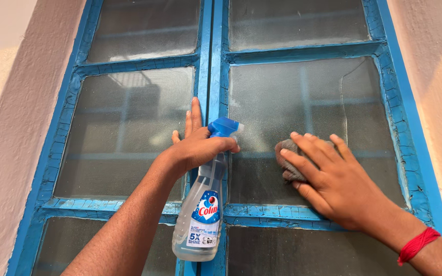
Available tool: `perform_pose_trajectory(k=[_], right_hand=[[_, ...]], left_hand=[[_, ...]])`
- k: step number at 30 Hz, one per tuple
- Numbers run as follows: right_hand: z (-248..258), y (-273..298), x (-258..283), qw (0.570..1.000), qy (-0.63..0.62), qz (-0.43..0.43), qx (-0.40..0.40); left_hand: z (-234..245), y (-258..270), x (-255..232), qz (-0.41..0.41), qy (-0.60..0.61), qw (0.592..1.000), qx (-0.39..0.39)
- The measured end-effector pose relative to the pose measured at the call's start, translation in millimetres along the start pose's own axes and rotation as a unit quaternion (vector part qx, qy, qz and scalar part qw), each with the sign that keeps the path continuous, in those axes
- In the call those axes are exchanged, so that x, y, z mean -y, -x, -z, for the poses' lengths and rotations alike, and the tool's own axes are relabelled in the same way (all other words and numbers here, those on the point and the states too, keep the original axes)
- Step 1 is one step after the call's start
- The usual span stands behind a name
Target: The person cleans a window. They spray a liquid onto the glass from a blue bottle and wipe the panes using a cloth, reaching across different sections of the frame.
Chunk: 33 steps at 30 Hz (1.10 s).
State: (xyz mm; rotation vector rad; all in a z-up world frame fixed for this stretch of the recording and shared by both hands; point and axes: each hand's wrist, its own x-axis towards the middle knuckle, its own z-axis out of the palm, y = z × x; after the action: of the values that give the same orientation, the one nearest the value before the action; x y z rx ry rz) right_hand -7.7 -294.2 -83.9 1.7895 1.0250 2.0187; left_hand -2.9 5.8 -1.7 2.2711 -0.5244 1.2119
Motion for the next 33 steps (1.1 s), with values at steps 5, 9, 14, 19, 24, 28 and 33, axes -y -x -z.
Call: perform_pose_trajectory(k=[5,9,14,19,24,28,33], right_hand=[[10.6,-13.8,-82.9,0.980,0.079,-0.169,-0.065],[-17.2,-44.8,-86.5,0.960,0.124,-0.218,-0.122],[-30.8,-54.5,-43.3,0.987,0.059,-0.119,-0.094],[-20.8,-50.8,-38.2,0.991,0.051,-0.114,-0.051],[-20.5,-47.5,-34.9,0.988,0.057,-0.132,-0.058],[-19.8,-41.5,-29.0,0.987,0.037,-0.138,-0.068],[-21.1,-38.6,-27.6,0.982,0.050,-0.159,-0.087]], left_hand=[[-0.4,2.2,-4.6,0.012,-0.008,1.000,-0.015],[-4.1,-0.6,-1.7,0.017,-0.014,1.000,-0.023],[-3.5,-0.2,-2.6,0.022,-0.021,0.999,-0.024],[-4.3,0.2,-3.6,0.023,-0.006,1.000,-0.020],[-5.1,-4.7,1.0,-0.012,-0.001,1.000,-0.026],[-4.6,-1.2,1.1,0.006,0.000,1.000,-0.006],[-6.1,-3.7,4.2,-0.032,0.001,0.999,-0.018]])
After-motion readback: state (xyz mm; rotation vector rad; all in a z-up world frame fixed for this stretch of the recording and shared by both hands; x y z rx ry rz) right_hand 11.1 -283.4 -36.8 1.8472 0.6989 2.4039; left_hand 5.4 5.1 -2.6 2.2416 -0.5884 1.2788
